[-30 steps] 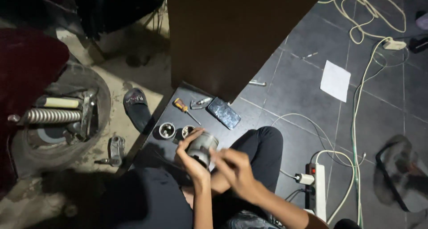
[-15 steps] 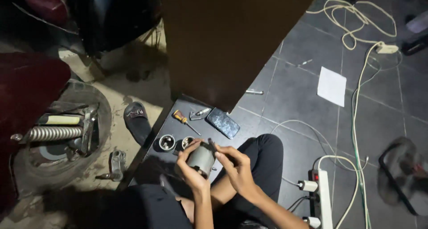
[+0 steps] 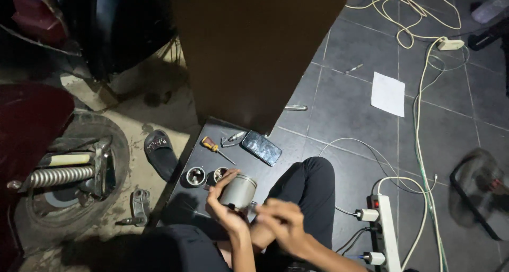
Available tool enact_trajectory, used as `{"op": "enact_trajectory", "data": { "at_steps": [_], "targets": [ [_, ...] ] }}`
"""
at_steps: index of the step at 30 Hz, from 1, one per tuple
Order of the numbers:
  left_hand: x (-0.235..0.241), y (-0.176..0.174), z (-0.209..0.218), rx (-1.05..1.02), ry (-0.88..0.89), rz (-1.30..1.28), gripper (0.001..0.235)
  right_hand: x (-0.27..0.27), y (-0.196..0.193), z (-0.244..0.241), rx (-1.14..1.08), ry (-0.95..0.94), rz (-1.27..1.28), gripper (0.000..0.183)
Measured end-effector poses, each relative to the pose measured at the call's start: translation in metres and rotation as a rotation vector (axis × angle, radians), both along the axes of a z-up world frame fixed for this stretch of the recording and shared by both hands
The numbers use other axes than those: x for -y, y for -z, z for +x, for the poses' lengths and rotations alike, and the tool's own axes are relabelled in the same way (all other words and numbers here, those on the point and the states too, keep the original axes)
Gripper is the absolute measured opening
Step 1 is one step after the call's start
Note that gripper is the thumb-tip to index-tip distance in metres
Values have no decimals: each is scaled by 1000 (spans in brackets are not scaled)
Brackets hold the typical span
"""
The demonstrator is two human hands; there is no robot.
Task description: Cleaning a motorcycle piston using a small tool
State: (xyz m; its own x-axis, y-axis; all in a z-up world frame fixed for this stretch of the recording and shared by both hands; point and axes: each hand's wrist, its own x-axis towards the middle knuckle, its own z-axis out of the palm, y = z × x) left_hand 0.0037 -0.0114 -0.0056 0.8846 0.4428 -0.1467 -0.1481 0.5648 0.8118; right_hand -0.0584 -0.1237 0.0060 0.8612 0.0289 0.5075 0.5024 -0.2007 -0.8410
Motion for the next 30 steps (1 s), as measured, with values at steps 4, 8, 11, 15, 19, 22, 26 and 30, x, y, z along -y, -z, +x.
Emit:
{"op": "enact_trajectory", "data": {
  "at_steps": [4, 8, 11, 15, 19, 22, 26, 30],
  "targets": [
    [1, 10, 2, -12, 21, -48, 66, 7, -5, 6, -71, 99, -7, 20],
    [2, 13, 3, -61, 45, -28, 66, 9, -1, 10, -167, -3, 4, 20],
    [0, 9, 4, -36, 36, 2, 64, 12, 2, 21, -243, 82, 22, 21],
    [2, 7, 6, -36, 12, 83, 61, 2, -15, 10, -200, -65, 5, 20],
    [6, -12, 4, -78, -9, 59, 58, 9, -11, 28, -223, -15, -43, 21],
    [9, -20, 5, -103, -62, 92, 37, 6, -15, 31, -284, 91, 48, 21],
    [4, -5, 2, 93, 1, 281, 36, 6, -13, 19, -241, -29, -65, 23],
    [8, -4, 1, 146, -35, 294, 20, 5, -9, 33, -268, 97, 10, 21]
  ]
}}
